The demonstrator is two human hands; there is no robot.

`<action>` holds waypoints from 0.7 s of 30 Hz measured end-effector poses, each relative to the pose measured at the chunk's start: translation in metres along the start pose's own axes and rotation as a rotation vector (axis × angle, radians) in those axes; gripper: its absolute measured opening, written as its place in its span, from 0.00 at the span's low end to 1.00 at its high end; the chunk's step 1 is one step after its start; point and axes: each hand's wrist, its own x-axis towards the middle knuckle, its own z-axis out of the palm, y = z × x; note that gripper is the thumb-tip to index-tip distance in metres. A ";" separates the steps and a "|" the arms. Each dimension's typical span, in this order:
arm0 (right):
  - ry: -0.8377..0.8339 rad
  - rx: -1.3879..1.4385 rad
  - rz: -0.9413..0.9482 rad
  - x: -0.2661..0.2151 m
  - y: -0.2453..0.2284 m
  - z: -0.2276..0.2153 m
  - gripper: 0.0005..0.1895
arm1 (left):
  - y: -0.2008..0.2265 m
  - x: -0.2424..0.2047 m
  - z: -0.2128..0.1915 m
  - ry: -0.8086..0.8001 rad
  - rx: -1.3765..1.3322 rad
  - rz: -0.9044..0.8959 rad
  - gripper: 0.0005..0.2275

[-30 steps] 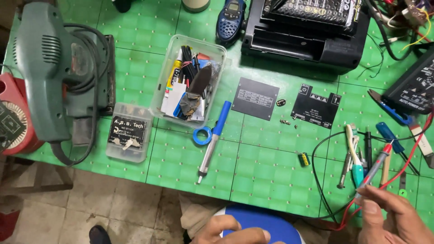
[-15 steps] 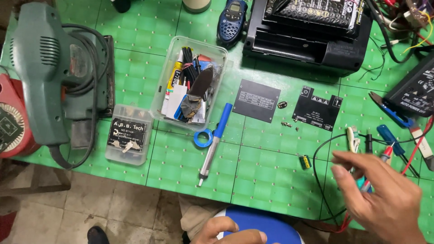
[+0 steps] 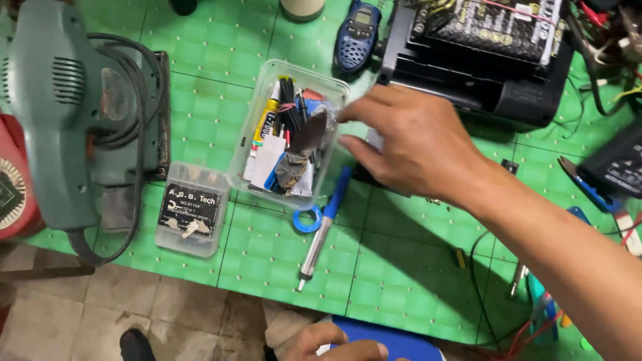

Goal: Assembling and inspecting an electronic amplifier circuit board on a workbench using a screwdriver.

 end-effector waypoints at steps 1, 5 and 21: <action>-0.003 0.003 -0.005 0.011 0.000 0.004 0.11 | -0.004 0.001 -0.003 0.004 0.003 -0.005 0.11; -0.274 -0.131 -0.162 0.040 0.001 0.033 0.28 | -0.022 0.002 -0.016 -0.226 -0.112 0.011 0.12; -0.313 -0.277 -0.335 0.073 0.017 0.040 0.04 | -0.036 0.018 -0.026 -0.477 -0.099 0.145 0.13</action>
